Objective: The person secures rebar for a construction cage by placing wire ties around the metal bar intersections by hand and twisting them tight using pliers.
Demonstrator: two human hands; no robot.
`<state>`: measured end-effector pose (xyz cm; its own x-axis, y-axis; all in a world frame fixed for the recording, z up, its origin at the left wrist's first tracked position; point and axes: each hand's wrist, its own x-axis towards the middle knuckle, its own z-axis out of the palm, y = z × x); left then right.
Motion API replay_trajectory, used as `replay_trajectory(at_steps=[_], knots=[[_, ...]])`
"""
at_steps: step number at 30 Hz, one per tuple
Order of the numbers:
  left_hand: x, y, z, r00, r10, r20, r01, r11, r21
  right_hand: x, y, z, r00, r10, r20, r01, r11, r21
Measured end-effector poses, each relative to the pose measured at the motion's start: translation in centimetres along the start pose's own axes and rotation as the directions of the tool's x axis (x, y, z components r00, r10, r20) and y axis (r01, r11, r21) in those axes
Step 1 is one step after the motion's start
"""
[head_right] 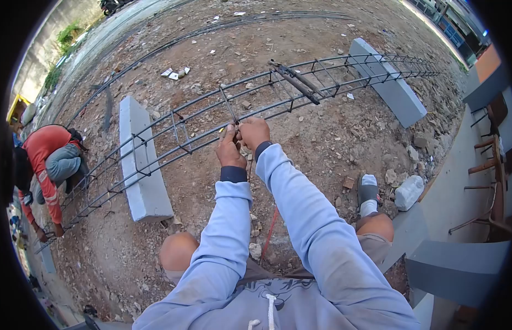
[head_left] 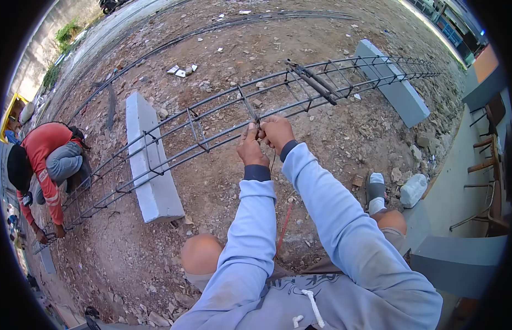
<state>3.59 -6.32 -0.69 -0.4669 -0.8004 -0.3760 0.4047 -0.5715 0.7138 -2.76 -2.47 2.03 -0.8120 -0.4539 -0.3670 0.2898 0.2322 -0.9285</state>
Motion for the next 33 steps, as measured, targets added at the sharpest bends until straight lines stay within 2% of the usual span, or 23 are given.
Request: replay_trajectory(at_steps=[3, 4, 6, 8, 10, 11, 14, 17, 21, 25, 28, 30, 33], knots=[[0.8, -0.3, -0.2, 1.0, 0.009, -0.021, -0.007, 0.996, 0.084, 0.7, -2.6, -0.4, 0.979, 0.159, 0.132, -0.128, 0.968, -0.215], [0.9, -0.3, -0.2, 0.999, 0.033, -0.027, -0.031, 0.995, 0.098, 3.9, -0.5, -0.6, 0.961, -0.038, 0.275, 0.184, 0.829, -0.529], [1.2, -0.5, -0.1, 0.996, 0.078, -0.038, -0.073, 0.989, 0.127, 5.9, -1.8, -0.7, 0.891, -0.11, 0.44, 0.412, 0.603, -0.683], [1.4, -1.0, -0.2, 0.996, 0.068, -0.059, -0.059, 0.988, 0.141, 3.0, -6.0, 0.0, 0.913, -0.012, 0.407, 0.378, 0.398, -0.836], [1.7, -1.3, -0.4, 0.995, 0.012, -0.095, 0.001, 0.992, 0.13, 1.6, -7.6, 0.6, 0.949, 0.014, 0.316, 0.295, 0.325, -0.899], [1.8, -1.2, -0.6, 0.996, -0.044, -0.083, 0.052, 0.993, 0.104, 1.5, -7.9, 0.8, 0.962, 0.019, 0.272, 0.255, 0.288, -0.923], [1.6, -1.1, -1.5, 0.979, -0.204, -0.02, 0.204, 0.979, -0.014, 1.5, -6.1, 0.6, 0.966, -0.148, 0.213, 0.248, 0.292, -0.924], [1.9, -2.6, -1.2, 0.966, -0.256, 0.022, 0.255, 0.942, -0.217, 0.2, -5.3, 0.4, 0.953, -0.228, 0.2, 0.259, 0.273, -0.926], [2.9, -3.5, -0.8, 0.945, -0.32, 0.075, 0.327, 0.893, -0.31, -0.5, -4.7, 0.4, 0.897, -0.357, 0.26, 0.348, 0.21, -0.914], [3.2, -3.3, -0.3, 0.946, -0.322, 0.033, 0.314, 0.889, -0.334, -1.5, -4.6, 0.6, 0.897, -0.362, 0.253, 0.341, 0.204, -0.918], [3.0, -2.8, 0.6, 0.951, -0.307, -0.037, 0.276, 0.896, -0.349, -1.0, -3.8, 0.8, 0.868, -0.426, 0.257, 0.34, 0.131, -0.931], [3.1, -2.5, 0.6, 0.962, -0.269, -0.047, 0.236, 0.907, -0.348, -1.3, -4.0, 1.0, 0.892, -0.393, 0.225, 0.307, 0.16, -0.938], [3.1, -1.6, 0.8, 0.973, -0.182, -0.14, 0.159, 0.974, -0.159, -1.2, -4.0, 1.0, 0.885, -0.401, 0.238, 0.326, 0.167, -0.93]])
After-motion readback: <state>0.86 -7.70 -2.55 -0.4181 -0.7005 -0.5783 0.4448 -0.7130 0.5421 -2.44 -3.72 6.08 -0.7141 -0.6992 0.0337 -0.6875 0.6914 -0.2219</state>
